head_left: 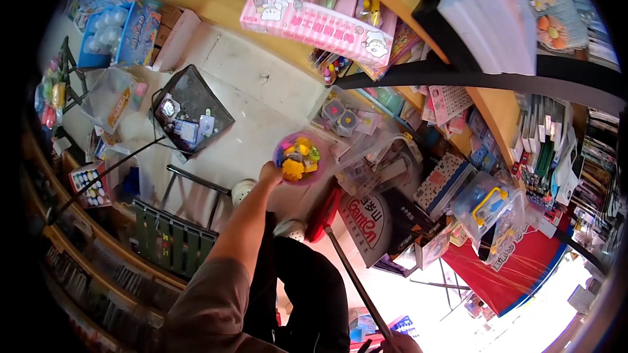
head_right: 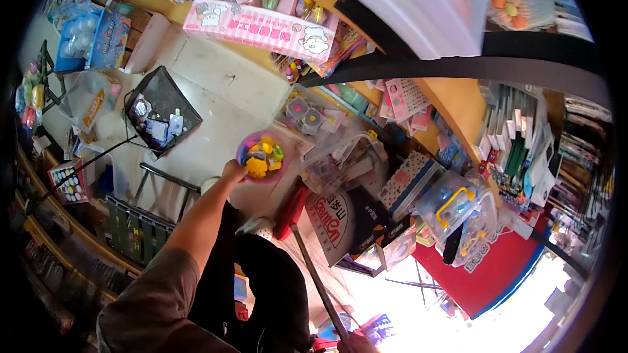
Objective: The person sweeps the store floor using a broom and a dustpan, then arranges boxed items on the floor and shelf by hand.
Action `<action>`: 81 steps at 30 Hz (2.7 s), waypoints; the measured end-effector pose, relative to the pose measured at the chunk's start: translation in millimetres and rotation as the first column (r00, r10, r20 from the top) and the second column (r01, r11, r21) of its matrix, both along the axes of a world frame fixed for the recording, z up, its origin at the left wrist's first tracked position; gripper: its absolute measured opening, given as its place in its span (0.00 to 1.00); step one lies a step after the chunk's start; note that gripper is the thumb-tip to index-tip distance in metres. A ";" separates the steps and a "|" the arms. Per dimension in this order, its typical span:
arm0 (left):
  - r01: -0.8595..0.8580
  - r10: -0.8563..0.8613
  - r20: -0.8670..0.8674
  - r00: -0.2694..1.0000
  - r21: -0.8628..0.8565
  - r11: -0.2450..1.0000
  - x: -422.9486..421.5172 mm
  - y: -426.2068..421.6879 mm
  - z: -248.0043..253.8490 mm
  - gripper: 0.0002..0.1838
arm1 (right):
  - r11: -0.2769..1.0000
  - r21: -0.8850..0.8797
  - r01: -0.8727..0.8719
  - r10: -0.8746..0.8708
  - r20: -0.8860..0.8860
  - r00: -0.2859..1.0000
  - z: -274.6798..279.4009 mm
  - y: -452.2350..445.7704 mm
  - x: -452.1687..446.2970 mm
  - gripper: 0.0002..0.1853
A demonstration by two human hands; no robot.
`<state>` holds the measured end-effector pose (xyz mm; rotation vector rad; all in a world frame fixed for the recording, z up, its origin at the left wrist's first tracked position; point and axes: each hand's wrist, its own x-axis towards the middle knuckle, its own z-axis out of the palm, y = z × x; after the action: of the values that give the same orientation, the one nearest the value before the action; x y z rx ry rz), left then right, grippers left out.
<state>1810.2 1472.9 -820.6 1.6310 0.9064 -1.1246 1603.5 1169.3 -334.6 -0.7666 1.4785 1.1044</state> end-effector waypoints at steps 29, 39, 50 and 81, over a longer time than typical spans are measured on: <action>-0.735 0.747 0.050 0.663 -0.145 0.662 -156.1 252.7 393.7 0.13 | 0.472 0.497 0.729 -0.784 -0.142 0.604 34.1 168.5 151.3 0.09; -0.775 0.784 0.087 0.614 -0.118 0.620 -183.8 250.2 460.9 0.12 | 0.530 0.550 0.645 -0.588 -0.310 0.747 -15.1 183.2 220.5 0.07; -0.763 0.767 0.106 0.633 -0.082 0.641 -215.9 273.0 445.7 0.08 | 0.860 0.403 0.314 -0.306 -0.086 0.948 39.8 167.5 149.9 0.11; -0.743 0.741 0.117 0.661 -0.039 0.669 -214.1 270.9 445.7 0.11 | 0.961 0.277 -0.001 -0.029 0.107 0.994 41.8 197.4 168.9 0.13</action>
<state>1596.1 1743.9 -374.9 1.1136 1.3308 -0.4252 1772.4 1366.6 -292.8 -0.6088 1.2037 1.2081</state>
